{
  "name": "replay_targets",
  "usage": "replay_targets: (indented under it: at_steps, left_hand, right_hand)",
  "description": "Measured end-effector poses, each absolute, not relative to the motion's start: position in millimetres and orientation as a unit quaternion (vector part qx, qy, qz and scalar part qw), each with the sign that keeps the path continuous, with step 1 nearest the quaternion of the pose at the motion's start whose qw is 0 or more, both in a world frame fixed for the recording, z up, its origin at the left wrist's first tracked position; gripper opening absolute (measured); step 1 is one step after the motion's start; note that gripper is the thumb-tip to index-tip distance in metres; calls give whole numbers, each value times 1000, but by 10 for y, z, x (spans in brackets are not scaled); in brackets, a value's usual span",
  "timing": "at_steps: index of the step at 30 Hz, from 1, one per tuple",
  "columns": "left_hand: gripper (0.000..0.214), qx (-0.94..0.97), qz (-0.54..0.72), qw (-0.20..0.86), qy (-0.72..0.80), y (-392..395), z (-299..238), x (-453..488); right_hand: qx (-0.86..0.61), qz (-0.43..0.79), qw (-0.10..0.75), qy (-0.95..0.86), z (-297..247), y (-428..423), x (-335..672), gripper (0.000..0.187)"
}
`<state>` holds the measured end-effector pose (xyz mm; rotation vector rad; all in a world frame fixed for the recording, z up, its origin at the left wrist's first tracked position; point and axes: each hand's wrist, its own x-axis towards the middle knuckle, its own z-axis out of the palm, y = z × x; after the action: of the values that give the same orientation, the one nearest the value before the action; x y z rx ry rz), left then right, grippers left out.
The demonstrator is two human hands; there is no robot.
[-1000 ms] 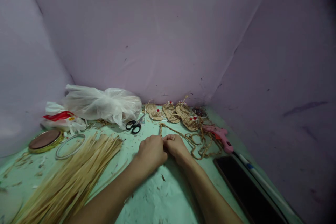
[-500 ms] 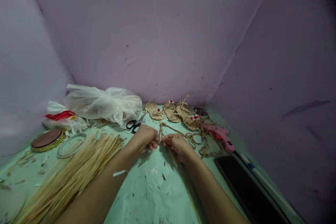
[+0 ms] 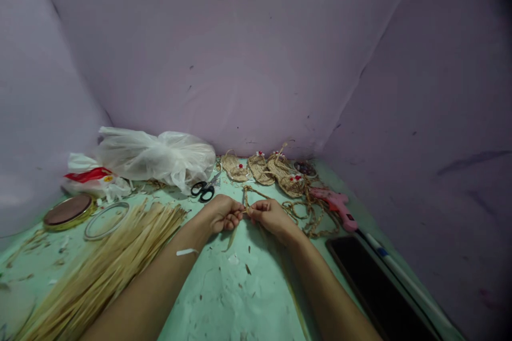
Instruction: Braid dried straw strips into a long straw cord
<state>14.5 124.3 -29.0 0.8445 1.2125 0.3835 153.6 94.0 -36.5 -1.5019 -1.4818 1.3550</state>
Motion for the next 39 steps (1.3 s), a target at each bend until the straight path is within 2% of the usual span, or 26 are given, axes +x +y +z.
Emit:
replay_targets:
  at_steps: [7,12,15,20,23,30,36,39]
  left_hand:
    - [15,430,166,698,548,1227,-296,159]
    - [17,508,163,624,571,1198,-253,175]
    - [20,548,151,582,582,1190,-241,179]
    - [15,563,183,587,553,1205,-246,182]
    - [12,559,176,587,558,1213,-255,182]
    - [12,579,174,556,570,1198,-251,225]
    - [8,599,154,480,622,1186,-238,297]
    - [11,573,158,515,618,1150,-227,307]
  right_hand:
    - [-551,532,321,-557,-388,947,1553,20]
    - [-552,523,300,-576,-426,961,1559,19]
    - [-572,480,274,-606,-456,985,1564,18]
    - [-605,341,244,-677,-419,1006,1593,14]
    - [-601,303,241,-699,-395,999,1604,13]
    - [-623,353,225,-661,-374,988,1592,15]
    - [-664,298,211,-652,-265,936,1512,13]
    - [-639,426,208,-606,-219,900,1478,18]
